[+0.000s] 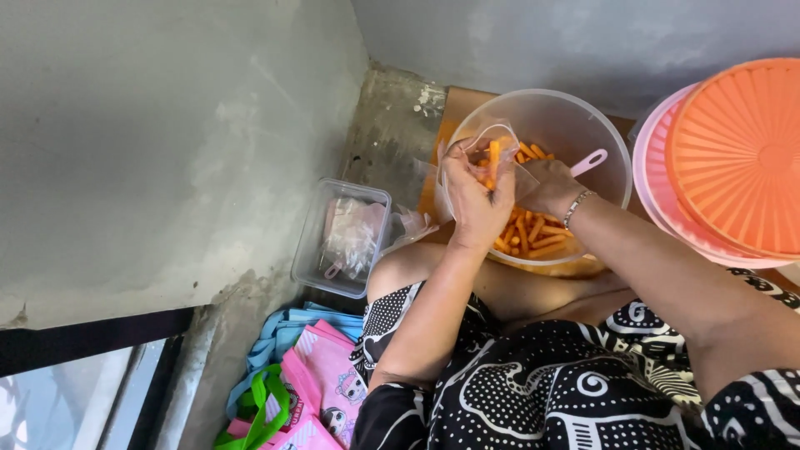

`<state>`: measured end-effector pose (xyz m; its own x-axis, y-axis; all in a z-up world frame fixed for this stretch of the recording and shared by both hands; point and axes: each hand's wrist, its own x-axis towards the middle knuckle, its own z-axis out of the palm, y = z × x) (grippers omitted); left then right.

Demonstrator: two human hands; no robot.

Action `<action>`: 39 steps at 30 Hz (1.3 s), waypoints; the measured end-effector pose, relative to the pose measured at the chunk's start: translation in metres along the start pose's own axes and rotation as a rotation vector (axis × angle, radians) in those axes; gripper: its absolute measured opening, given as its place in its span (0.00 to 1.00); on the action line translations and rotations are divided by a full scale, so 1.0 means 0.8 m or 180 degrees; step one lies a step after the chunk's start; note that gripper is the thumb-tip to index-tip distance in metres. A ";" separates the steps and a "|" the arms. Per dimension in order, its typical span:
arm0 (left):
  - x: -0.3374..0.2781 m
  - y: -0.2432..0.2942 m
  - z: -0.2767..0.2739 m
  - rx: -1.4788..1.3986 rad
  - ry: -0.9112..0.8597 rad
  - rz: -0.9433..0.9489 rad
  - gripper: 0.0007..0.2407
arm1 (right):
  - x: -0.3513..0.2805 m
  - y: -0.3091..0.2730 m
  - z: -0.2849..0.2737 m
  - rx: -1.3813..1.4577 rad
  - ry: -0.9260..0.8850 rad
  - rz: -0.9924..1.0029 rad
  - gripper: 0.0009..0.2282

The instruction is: Packaging orange snack sticks into small plastic bags using a spoon while sitting on the floor.

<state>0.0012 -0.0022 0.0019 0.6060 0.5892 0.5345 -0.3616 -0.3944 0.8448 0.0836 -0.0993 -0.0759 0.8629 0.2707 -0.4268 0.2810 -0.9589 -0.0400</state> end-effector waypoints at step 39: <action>0.041 0.039 -0.069 -0.1261 0.0353 0.0159 0.21 | -0.008 0.028 -0.080 0.1475 -0.1331 -0.1013 0.10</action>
<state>-0.0295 0.0436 0.0475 0.5087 0.6571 0.5563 -0.6465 -0.1352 0.7509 0.1116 -0.1173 -0.0161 0.5081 0.5780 -0.6385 0.2050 -0.8012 -0.5622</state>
